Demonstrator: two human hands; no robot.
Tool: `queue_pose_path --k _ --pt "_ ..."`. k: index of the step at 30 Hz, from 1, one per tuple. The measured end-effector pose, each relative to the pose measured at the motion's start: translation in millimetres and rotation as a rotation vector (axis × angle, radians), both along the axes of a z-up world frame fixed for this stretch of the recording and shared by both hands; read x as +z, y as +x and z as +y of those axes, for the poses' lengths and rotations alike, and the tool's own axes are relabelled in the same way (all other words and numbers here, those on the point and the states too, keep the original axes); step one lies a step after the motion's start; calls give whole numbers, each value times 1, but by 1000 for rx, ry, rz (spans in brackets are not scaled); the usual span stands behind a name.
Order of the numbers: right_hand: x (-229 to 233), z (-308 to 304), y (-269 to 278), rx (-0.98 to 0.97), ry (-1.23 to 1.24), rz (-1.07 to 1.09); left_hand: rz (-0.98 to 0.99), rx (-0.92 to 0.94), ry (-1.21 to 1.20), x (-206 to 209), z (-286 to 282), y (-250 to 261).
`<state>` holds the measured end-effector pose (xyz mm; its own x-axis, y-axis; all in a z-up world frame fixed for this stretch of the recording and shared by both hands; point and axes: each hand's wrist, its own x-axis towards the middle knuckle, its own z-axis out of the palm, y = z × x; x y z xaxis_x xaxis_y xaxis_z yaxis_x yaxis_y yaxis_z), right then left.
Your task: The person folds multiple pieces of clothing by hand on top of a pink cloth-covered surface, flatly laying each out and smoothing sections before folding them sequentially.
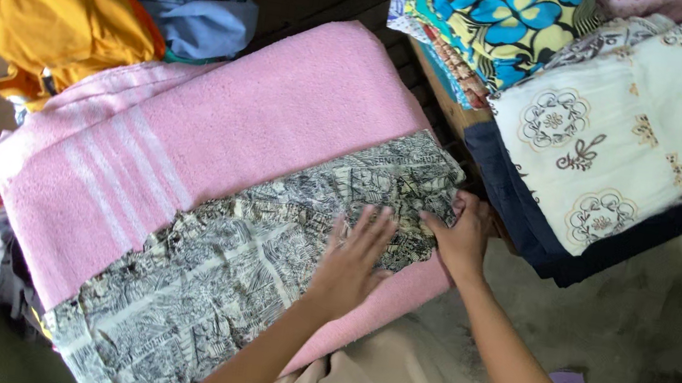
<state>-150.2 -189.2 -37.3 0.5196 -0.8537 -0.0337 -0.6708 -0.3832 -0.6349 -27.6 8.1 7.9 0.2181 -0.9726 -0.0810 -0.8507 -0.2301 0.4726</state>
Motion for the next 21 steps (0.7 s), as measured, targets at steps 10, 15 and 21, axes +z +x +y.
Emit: queue_pose_path --k 10,15,21 --pt "-1 10 28 137 72 9 221 23 -47 -16 -5 -11" --pt "45 73 56 298 213 -230 1449 633 -542 1 42 14" --pt "77 203 93 759 257 -92 1673 1050 -774 -25 155 32"
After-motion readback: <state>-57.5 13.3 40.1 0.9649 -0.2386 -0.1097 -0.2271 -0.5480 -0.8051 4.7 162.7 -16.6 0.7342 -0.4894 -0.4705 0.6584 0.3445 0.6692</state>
